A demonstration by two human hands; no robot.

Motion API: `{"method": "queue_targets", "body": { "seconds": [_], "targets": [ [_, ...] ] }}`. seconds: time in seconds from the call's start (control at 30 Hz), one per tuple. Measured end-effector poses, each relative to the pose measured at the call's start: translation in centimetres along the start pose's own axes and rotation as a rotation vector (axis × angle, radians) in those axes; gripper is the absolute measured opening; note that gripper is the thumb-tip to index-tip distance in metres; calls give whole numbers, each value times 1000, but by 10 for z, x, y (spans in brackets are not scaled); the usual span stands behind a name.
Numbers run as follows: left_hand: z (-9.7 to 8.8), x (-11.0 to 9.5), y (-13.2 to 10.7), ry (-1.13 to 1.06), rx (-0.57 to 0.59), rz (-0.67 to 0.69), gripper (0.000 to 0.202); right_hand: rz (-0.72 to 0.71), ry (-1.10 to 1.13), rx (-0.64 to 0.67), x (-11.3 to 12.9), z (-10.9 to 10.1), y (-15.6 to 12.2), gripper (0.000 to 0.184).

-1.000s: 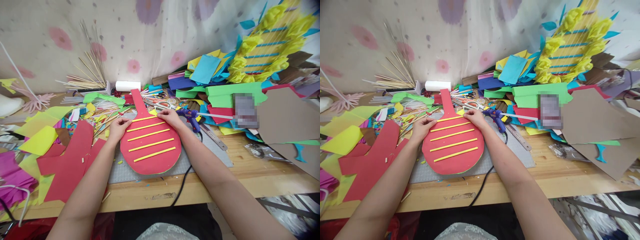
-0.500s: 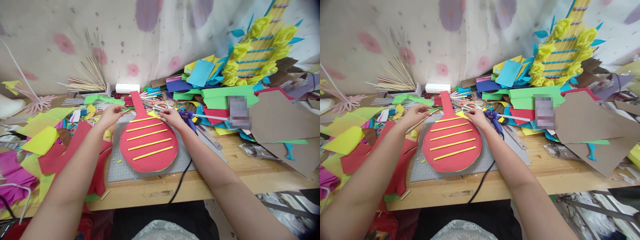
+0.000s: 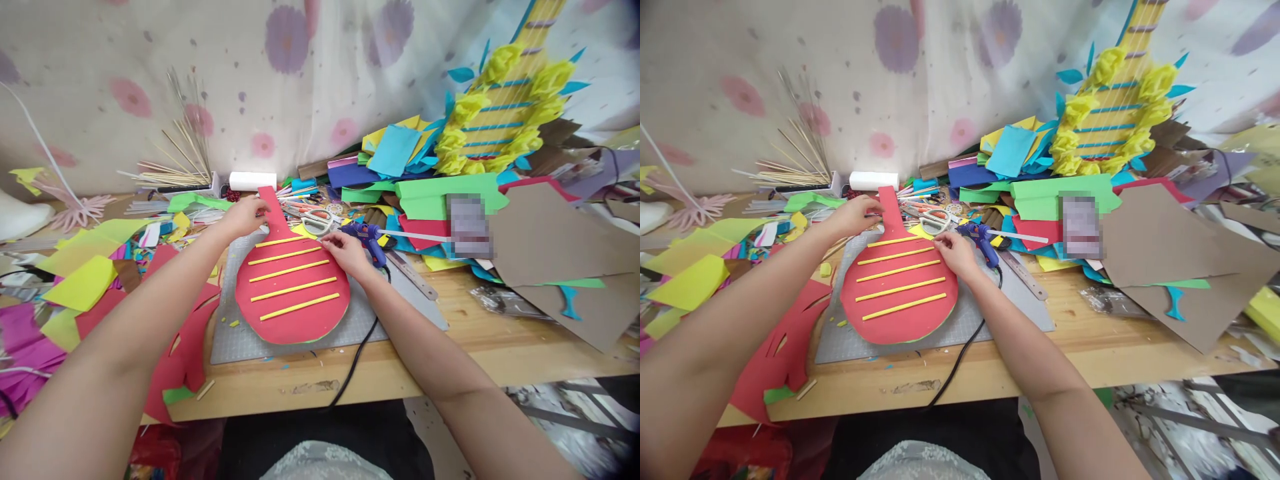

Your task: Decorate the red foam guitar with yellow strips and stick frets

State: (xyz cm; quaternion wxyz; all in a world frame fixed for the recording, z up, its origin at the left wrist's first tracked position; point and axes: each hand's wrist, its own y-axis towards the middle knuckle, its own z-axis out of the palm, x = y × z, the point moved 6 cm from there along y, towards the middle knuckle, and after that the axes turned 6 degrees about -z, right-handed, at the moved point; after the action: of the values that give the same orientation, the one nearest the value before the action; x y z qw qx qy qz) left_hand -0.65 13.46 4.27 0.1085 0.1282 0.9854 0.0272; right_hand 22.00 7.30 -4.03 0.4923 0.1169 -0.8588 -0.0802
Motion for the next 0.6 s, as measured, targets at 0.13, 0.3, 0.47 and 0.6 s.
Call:
{"method": "queue_targets", "body": {
  "seconds": [0.13,0.3,0.47,0.6],
  "targets": [
    [1,9,-2,-36,136,-178,27,-7,-30,-8,1,2,-1,21],
    [8,22,-20,-193,462,-397,27,-32,-99,-18,7,2,-5,21],
    [18,21,-22,-299,470,-313,27,-38,-193,-9,10,2,-3,29],
    [22,2,-15,-329,313,-99,24,-69,-279,73,20,6,2,33]
  ]
}}
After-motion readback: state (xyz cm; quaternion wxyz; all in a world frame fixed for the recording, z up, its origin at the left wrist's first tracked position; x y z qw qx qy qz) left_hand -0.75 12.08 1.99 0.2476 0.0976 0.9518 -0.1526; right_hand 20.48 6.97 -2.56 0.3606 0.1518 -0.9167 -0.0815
